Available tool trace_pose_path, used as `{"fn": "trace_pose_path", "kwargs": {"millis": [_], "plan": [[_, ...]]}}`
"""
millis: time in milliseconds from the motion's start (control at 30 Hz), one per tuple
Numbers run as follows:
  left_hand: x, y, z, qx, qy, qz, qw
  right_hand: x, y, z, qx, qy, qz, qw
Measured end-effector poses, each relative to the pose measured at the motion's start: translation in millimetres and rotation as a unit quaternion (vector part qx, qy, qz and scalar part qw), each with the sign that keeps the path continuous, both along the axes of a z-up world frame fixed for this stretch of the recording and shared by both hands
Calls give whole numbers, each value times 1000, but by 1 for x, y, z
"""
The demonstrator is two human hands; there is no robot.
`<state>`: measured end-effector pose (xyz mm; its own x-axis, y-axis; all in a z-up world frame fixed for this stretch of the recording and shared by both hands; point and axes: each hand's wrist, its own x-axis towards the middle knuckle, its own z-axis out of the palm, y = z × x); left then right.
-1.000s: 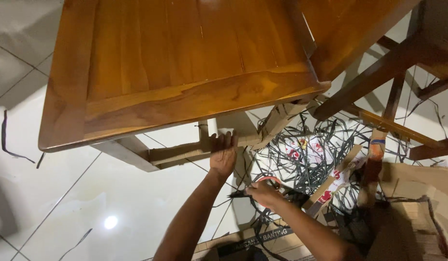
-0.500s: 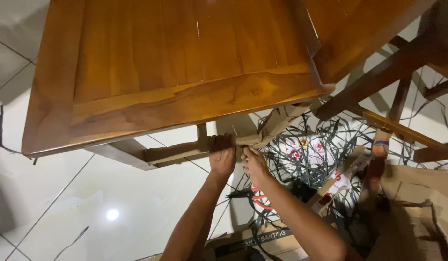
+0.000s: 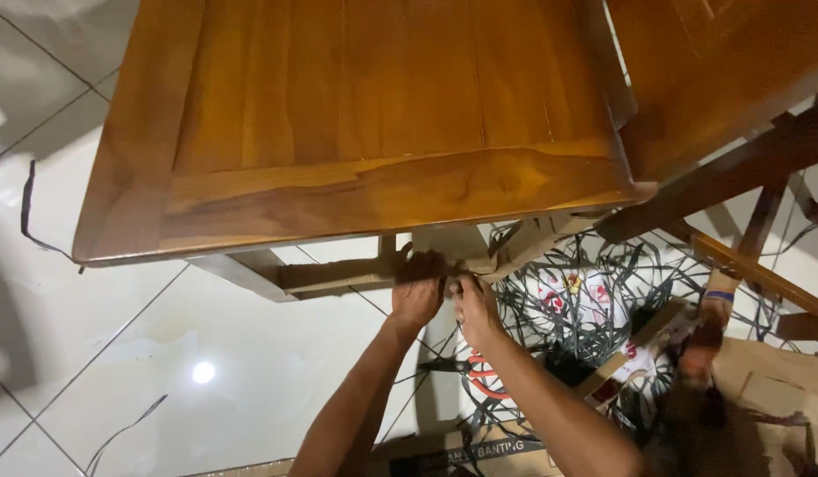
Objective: The person wraps a wooden chair leg with cardboard and secures it with string.
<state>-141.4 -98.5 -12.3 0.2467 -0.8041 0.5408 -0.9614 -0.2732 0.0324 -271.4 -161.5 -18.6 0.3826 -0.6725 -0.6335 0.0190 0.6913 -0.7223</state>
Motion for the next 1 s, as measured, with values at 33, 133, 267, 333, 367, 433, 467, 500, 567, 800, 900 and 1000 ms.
{"fn": "trace_pose_path", "kwargs": {"millis": [33,133,267,333,367,433,467,500,567,800,900,1000], "plan": [[5,1,-6,5,5,-35,999,-1,-1,-1,-2,-4,19,1000],[12,11,33,58,23,-52,997,10,4,5,-8,-1,35,999],[43,19,41,192,104,-20,976,34,27,41,0,-12,33,999],[58,33,61,175,116,-38,977,49,40,49,-2,-2,56,998],[67,42,72,154,129,-62,978,57,48,53,-7,11,73,997],[84,57,57,139,158,-75,975,68,64,58,-9,15,92,996],[94,65,50,125,190,-100,969,74,73,60,-10,26,99,995],[100,64,45,126,188,-93,970,82,75,50,-9,22,106,994],[98,71,31,120,127,-70,982,83,90,29,-32,51,81,995],[90,71,31,66,144,-55,986,79,87,24,-107,71,135,983],[84,72,37,145,170,-41,974,58,78,13,-118,63,174,976],[85,72,40,167,163,-38,972,46,60,-27,-127,-158,142,969]]}}
